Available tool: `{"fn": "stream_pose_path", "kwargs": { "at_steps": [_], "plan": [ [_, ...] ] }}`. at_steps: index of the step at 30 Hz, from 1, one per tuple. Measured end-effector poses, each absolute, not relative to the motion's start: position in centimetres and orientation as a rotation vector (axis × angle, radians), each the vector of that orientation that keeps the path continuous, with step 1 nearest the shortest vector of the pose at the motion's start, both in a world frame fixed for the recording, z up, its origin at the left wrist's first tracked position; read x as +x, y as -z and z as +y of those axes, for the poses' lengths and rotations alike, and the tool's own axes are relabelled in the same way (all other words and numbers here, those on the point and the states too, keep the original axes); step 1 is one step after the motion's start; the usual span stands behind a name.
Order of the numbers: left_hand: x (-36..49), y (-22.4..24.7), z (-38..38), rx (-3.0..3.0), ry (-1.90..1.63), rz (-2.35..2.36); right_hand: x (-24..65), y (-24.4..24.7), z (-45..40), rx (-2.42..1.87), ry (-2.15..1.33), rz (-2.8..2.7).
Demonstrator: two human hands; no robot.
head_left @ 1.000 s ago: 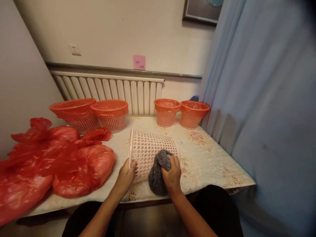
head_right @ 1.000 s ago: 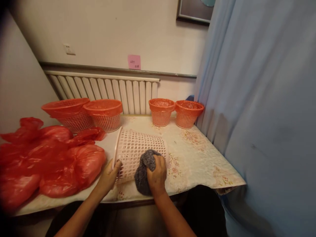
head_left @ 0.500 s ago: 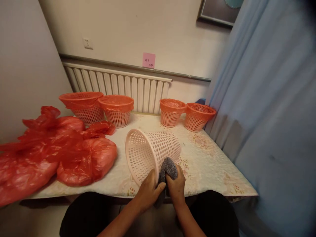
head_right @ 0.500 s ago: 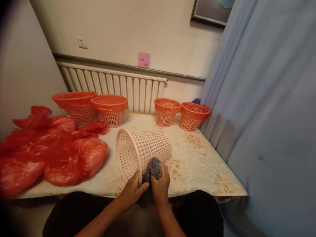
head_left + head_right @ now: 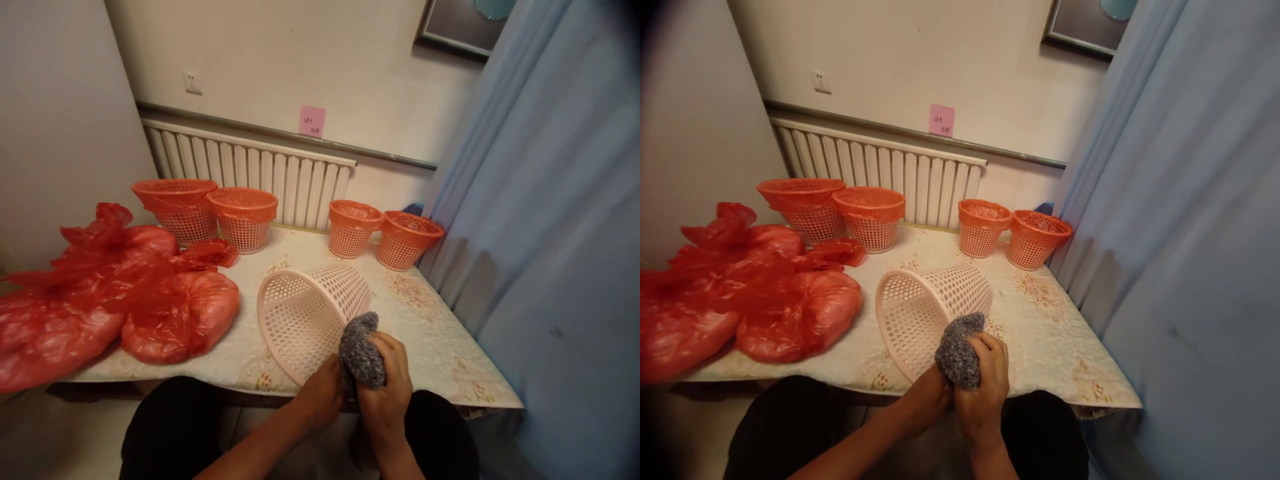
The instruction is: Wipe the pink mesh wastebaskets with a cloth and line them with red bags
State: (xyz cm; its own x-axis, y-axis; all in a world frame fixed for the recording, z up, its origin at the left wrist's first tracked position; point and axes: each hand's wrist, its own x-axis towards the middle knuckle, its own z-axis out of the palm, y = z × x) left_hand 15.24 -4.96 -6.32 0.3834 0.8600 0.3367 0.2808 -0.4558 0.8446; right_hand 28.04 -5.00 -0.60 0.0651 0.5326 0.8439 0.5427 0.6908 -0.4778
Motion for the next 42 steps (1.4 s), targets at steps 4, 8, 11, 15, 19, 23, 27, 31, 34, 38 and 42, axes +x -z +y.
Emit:
{"fn": "stream_pose_path", "kwargs": {
  "at_steps": [4, 8, 11, 15, 19, 23, 27, 31, 34, 38, 42],
  "plan": [
    [13.9, 7.2, -4.3, 1.923, -1.185, 1.171, 28.1, 1.7, -4.4, -0.902, 0.124, -1.649],
    [8.8, 7.7, -1.9, 1.678, -1.587, 1.747, 28.7, 2.7, -4.1, -0.924, 0.121, -1.643],
    [4.0, 7.4, 0.5, 1.49, -1.671, 2.068, 29.1, 3.0, -4.0, -0.946, 0.123, -1.635],
    [-0.2, 7.2, 2.6, 1.496, -1.43, 2.003, 29.5, 3.6, -3.4, -0.957, 0.13, -1.622],
    [-1.3, 8.3, 2.4, 1.501, -1.339, 1.939, 31.2, 4.5, -2.1, -1.036, 0.185, -1.581],
    [-0.9, 9.3, 0.8, 1.494, -1.325, 1.866, 32.9, 4.7, -1.6, -1.166, 0.237, -1.504],
    [0.7, 10.0, -0.8, 1.489, -1.324, 1.783, 32.4, 4.1, -2.7, -1.175, 0.214, -1.366],
    [2.9, 11.0, -1.5, 1.485, -1.327, 1.7, 30.3, 4.0, -3.0, -1.225, -0.237, -1.405],
    [3.8, 11.4, -1.5, 1.515, -1.31, 1.579, 29.3, 5.0, -1.4, -1.313, -0.693, -1.296],
    [3.9, 11.5, -1.2, 1.551, -1.27, 1.458, 28.5, 5.7, 1.6, -1.205, -1.058, -0.841],
    [4.1, 11.2, -1.3, 1.581, -1.241, 1.42, 26.0, 3.1, 3.4, -0.944, -1.125, -0.625]
  ]
}}
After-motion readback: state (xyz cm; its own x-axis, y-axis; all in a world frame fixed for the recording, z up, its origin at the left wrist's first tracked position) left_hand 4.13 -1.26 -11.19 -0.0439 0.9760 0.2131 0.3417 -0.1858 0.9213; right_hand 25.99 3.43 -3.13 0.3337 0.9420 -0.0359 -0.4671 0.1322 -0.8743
